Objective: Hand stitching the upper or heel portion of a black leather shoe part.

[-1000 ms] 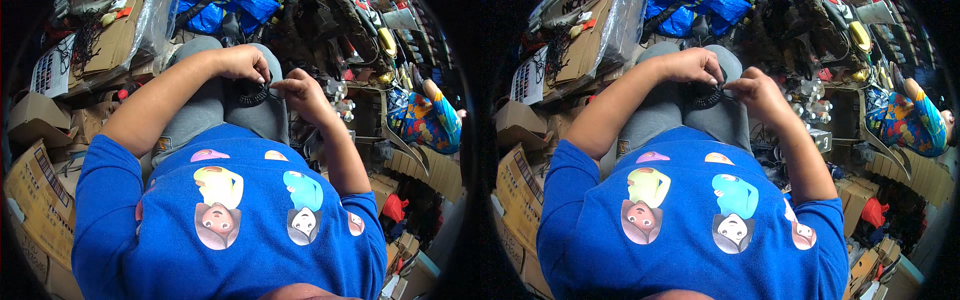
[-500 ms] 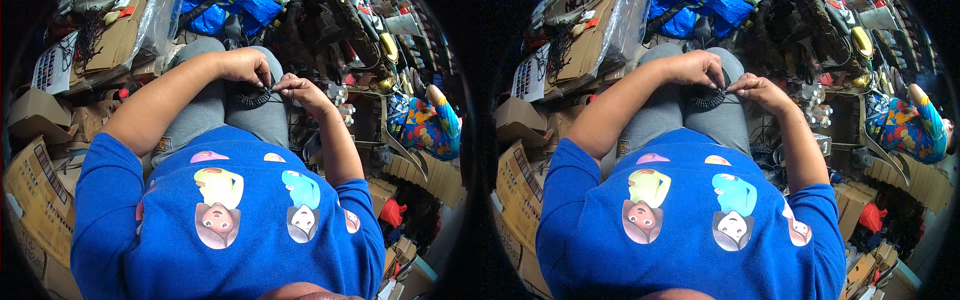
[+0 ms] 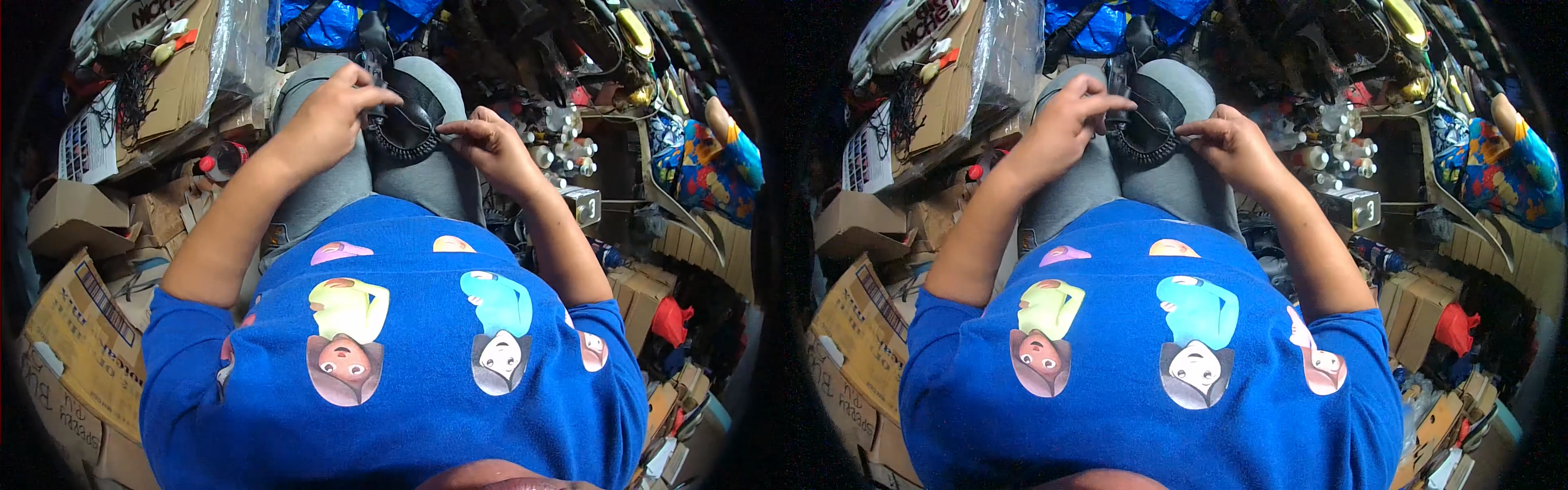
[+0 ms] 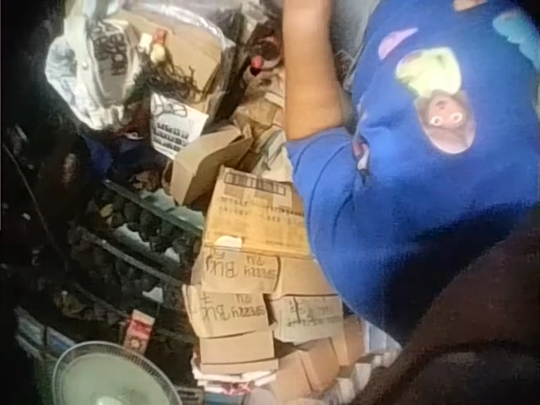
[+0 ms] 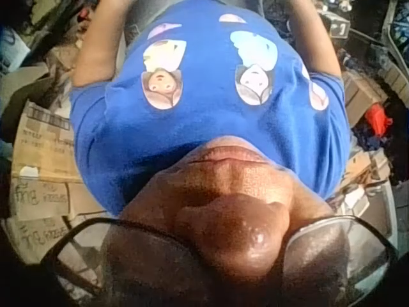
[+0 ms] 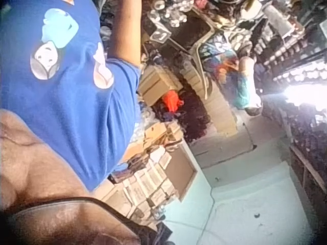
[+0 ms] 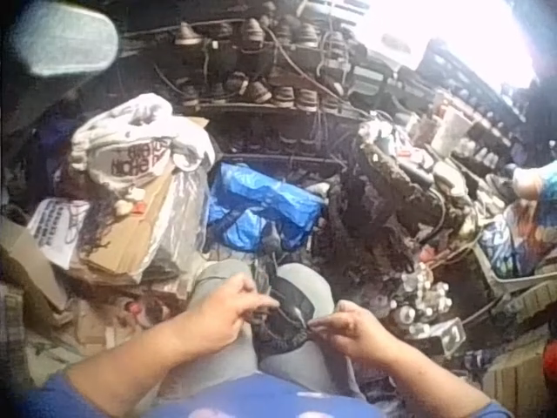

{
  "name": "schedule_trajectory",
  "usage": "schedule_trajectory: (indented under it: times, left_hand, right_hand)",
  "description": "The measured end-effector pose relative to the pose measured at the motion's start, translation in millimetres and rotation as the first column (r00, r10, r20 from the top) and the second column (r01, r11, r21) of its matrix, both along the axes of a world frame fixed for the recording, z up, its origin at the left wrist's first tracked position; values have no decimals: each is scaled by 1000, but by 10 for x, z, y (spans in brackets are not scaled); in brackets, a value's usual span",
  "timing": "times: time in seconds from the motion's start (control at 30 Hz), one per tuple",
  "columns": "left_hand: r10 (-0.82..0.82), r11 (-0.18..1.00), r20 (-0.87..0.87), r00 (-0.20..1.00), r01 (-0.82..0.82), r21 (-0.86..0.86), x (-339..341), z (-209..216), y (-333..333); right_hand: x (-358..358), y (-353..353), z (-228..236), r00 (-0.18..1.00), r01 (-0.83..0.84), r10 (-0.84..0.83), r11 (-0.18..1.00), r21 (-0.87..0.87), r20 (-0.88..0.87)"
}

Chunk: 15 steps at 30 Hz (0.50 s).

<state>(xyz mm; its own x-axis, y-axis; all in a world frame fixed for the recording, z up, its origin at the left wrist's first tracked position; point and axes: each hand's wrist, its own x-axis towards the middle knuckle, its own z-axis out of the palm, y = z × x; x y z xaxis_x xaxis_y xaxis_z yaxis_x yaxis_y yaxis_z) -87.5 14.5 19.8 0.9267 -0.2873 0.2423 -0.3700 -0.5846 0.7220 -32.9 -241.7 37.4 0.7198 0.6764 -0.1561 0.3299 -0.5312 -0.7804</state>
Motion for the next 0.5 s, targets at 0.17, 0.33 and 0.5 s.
schedule_trajectory:
  times: [0.17,0.33,0.5]
  left_hand:
    - [111,993,49,993,-113,28,-209,-49,-128]
    - [138,958,143,980,-169,232,-198,-84,-206]
    - [125,992,58,990,-125,-2,-103,-179,-205]
  right_hand:
    - [-268,14,-70,907,3,46,993,-116,418]
    - [-41,-56,7,999,-27,26,997,-69,-19]
    - [-218,-53,-76,970,-26,67,984,-176,235]
